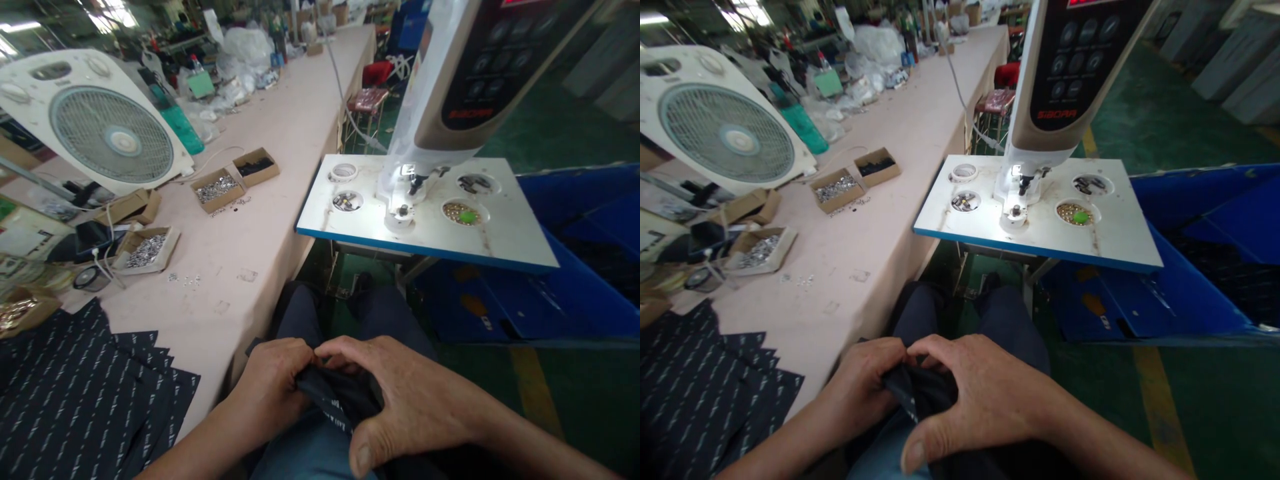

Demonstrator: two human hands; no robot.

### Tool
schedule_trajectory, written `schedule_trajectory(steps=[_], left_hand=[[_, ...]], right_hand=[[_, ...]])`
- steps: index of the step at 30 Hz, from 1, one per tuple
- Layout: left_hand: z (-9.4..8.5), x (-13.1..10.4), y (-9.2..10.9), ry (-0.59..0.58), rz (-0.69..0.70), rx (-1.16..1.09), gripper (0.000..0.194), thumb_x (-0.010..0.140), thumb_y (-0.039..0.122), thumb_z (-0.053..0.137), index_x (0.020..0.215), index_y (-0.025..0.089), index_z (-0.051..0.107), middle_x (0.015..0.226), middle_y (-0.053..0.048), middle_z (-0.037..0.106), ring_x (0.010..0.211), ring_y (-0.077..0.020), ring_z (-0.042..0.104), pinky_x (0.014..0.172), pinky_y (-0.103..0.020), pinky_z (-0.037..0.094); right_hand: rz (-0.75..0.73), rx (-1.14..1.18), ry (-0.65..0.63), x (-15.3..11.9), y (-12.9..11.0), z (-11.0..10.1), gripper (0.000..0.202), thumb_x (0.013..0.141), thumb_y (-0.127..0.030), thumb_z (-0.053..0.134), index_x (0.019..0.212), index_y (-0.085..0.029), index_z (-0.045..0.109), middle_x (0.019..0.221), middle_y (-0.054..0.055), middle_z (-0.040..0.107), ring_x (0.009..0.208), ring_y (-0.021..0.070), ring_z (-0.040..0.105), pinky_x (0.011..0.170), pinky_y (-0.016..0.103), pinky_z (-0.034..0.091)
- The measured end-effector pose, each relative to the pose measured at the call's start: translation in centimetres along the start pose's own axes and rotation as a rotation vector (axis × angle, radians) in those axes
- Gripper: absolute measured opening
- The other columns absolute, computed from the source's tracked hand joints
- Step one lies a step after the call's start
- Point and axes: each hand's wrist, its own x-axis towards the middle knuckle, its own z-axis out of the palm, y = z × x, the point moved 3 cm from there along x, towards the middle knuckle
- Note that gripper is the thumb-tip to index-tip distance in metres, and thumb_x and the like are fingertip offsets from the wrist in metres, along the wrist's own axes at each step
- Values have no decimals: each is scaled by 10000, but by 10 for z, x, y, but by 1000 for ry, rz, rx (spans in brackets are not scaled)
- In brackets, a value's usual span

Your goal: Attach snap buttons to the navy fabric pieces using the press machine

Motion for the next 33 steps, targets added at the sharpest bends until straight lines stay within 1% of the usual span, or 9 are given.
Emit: schedule_trajectory(steps=[2, 3, 6, 9, 14, 21, 24, 30, 33], left_hand=[[1, 1, -1, -24, -59, 16, 103, 686, 91, 612, 693, 188, 577, 662, 32, 584, 649, -127, 552, 587, -258, 292], [0, 2, -1, -30, -91, 18, 98, 678, 98, 618, 686, 185, 575, 670, 29, 591, 653, -129, 556, 585, -257, 286], [1, 5, 1, -59, -189, -26, 49, 703, 148, 631, 685, 184, 603, 692, 23, 625, 655, -135, 567, 572, -251, 283], [3, 8, 0, -118, -267, -117, 52, 749, 209, 635, 706, 181, 642, 688, 25, 635, 651, -133, 568, 564, -237, 295], [10, 11, -5, -293, -372, -463, 189, 771, 334, 691, 768, 146, 667, 670, 39, 572, 620, -103, 477, 555, -203, 321], [7, 13, -8, -437, -432, -712, 302, 721, 388, 750, 756, 131, 594, 644, 62, 433, 591, -73, 328, 519, -203, 235], [13, 11, -10, -436, -477, -796, 315, 732, 399, 744, 782, 128, 594, 657, 56, 443, 597, -76, 325, 526, -207, 232], [29, 7, -16, -356, -579, -866, 293, 703, 345, 763, 758, 123, 580, 636, 58, 436, 577, -68, 319, 525, -204, 225], [33, 7, -17, -349, -612, -965, 321, 679, 342, 794, 800, 110, 609, 652, 46, 476, 570, -64, 352, 531, -198, 253]], right_hand=[[5, -2, 17, 2, 3, 4, 775, 573, -405, 900, 1285, -304, 611, 1111, 28, 725, 1001, 287, 675, 868, 312, 503], [9, -13, 45, 3, 6, 7, 735, 600, -346, 883, 1280, -301, 609, 1101, 26, 725, 986, 277, 677, 865, 309, 500], [36, -58, 155, 7, 19, 18, 551, 712, -144, 722, 1233, -288, 614, 1039, 8, 733, 922, 226, 685, 839, 288, 492], [79, -64, 206, 12, 32, 24, 498, 731, -57, 609, 1176, -281, 626, 990, -8, 738, 889, 195, 688, 798, 267, 484], [158, 97, 150, 14, 42, 21, 400, 760, -97, 624, 1131, -244, 623, 896, -16, 736, 800, 169, 682, 706, 244, 472], [214, 380, 71, 13, 54, 18, 417, 724, -160, 690, 1129, -206, 603, 778, -45, 666, 638, 105, 573, 571, 191, 394], [241, 484, 71, 14, 60, 17, 425, 702, -173, 710, 1112, -197, 601, 769, -48, 652, 625, 97, 554, 568, 189, 384], [277, 574, 92, 15, 69, 15, 403, 659, -189, 743, 1037, -181, 603, 733, -43, 651, 611, 100, 557, 561, 192, 389], [289, 625, 77, 17, 75, 12, 395, 660, -222, 771, 1019, -176, 612, 756, -26, 671, 628, 108, 581, 576, 199, 412]])
